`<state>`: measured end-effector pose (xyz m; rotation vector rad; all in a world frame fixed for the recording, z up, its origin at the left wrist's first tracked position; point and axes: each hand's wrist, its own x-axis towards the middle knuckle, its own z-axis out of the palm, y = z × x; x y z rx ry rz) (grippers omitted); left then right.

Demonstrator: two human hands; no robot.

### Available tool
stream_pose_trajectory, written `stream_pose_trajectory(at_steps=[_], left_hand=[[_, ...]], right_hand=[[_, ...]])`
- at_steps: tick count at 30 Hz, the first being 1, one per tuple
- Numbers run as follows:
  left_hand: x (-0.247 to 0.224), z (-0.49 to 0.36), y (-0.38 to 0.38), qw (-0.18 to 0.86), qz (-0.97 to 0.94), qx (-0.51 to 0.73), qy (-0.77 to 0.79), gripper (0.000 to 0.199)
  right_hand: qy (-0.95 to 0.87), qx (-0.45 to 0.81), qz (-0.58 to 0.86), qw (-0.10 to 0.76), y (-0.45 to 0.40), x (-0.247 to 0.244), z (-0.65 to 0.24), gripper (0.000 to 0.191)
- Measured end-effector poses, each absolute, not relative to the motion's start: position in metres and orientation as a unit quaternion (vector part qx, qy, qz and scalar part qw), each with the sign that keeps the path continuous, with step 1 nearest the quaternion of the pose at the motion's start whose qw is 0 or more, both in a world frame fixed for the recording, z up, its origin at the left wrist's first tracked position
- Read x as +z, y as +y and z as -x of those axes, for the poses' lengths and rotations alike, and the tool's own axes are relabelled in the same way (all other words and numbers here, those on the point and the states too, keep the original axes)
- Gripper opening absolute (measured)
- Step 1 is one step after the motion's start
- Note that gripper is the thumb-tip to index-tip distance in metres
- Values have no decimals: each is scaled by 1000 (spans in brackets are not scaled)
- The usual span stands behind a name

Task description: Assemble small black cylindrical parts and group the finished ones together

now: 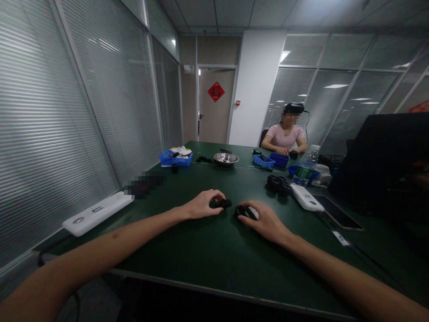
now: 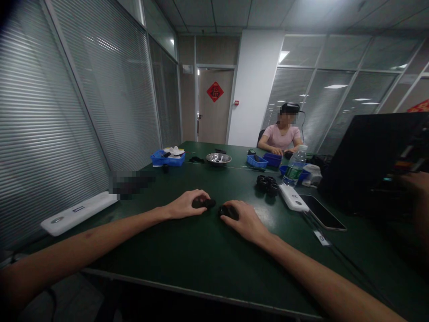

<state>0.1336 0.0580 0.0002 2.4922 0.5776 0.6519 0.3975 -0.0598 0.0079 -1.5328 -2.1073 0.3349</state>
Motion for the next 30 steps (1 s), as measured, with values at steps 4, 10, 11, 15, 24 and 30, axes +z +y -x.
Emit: stream_pose_trajectory(at_steps=[4, 10, 11, 15, 24, 30], left_hand=[[4, -135, 50, 244, -911, 269, 197, 36], [12, -139, 21, 175, -871, 436, 142, 34], [13, -139, 15, 156, -866, 461, 113, 36], [11, -137, -7, 85, -841, 533, -24, 44], [-16, -133, -10, 113, -872, 476, 19, 45], [-9, -135, 15, 88, -883, 459, 48, 38]], right_hand=[[-767, 138, 552, 297, -56, 2, -398, 39], [-768, 97, 480, 412, -73, 11, -386, 34], [-775, 79, 458, 428, -79, 15, -383, 35], [-801, 33, 371, 469, -105, 24, -370, 41], [-812, -2, 301, 499, -123, 19, -358, 55], [-793, 31, 371, 481, -108, 19, -362, 43]])
